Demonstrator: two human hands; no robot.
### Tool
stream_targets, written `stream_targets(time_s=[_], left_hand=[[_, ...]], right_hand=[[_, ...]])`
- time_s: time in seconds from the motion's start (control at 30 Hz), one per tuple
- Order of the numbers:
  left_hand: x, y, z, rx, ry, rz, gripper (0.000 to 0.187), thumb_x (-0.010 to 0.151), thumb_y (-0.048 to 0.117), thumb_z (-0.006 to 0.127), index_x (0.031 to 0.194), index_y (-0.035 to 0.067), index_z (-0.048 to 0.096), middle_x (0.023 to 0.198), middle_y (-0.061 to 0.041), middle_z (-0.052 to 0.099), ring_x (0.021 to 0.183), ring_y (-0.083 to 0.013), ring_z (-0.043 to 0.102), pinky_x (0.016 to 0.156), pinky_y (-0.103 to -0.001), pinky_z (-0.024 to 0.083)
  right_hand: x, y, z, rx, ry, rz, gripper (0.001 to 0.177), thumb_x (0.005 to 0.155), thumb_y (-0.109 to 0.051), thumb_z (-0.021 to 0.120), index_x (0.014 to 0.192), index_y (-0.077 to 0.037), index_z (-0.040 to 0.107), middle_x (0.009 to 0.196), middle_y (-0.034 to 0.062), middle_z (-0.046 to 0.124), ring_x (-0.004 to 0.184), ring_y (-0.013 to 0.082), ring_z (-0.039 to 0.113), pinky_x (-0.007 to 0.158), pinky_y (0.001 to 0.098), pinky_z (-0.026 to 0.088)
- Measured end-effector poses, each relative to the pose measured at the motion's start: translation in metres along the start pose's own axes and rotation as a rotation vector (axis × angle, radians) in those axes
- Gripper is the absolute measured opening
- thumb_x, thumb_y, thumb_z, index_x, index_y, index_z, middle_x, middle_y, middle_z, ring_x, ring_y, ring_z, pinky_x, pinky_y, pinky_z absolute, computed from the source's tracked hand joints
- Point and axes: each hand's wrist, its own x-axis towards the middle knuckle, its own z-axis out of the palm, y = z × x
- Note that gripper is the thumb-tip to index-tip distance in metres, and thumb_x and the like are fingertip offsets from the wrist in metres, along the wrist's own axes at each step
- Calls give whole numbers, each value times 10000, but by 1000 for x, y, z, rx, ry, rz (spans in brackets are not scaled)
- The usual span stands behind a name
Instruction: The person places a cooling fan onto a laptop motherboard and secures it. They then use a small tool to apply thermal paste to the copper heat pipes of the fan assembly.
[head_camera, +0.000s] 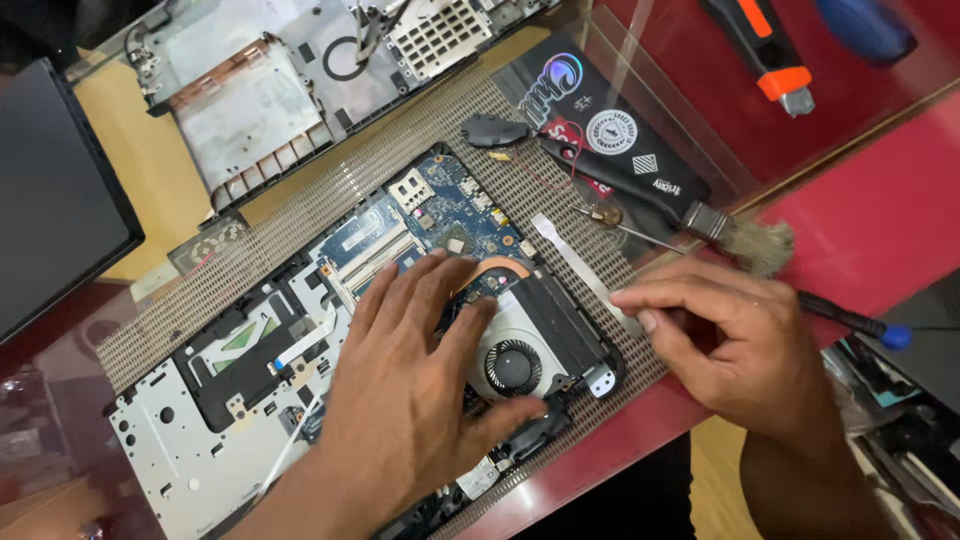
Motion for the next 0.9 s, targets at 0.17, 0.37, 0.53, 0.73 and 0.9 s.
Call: stream_targets(time_s=[0.17,0.37,0.53,0.73,0.9], left_hand=[[11,6,-1,20,-50,-7,887,714,673,864,1234,18,570,1442,-250,502,1368,-450,487,1144,-632,337],[20,12,0,19,-130,-47,1066,608,614,959,1403,78,495,1427,-225,481,1279,-449,517,1117,-613,370],[27,19,-4,-52,-136,-69,1036,608,470,966,1423,100,446,1423,-270,425,1214,-450,525,968,-605,475],[30,18,-7,-207,-168,-203,990,601,391,916,1443,149,455,1427,-218,385,1250,-409,530,1058,-512,484],[30,20,-10,-252,-200,-248,947,607,359,921,1415,174,463,1426,-185,374,1265,-391,500,1015,-498,501]], right_hand=[[2,-2,-2,21,-26,-31,213,910,16,605,1021,-53,772,950,57,770,855,156,730,760,254,561],[4,1,-6,56,-34,-82,210,862,50,652,1002,-54,769,943,60,777,876,166,752,823,271,597],[4,6,-11,68,-126,-118,209,856,-34,681,1048,-76,750,969,47,762,915,178,737,870,288,580],[5,7,-13,122,-86,-153,106,839,-28,739,940,-56,729,882,48,743,841,173,728,818,276,589],[6,3,-15,121,-104,-120,80,837,-30,743,868,-73,682,838,25,710,790,151,693,774,273,562]])
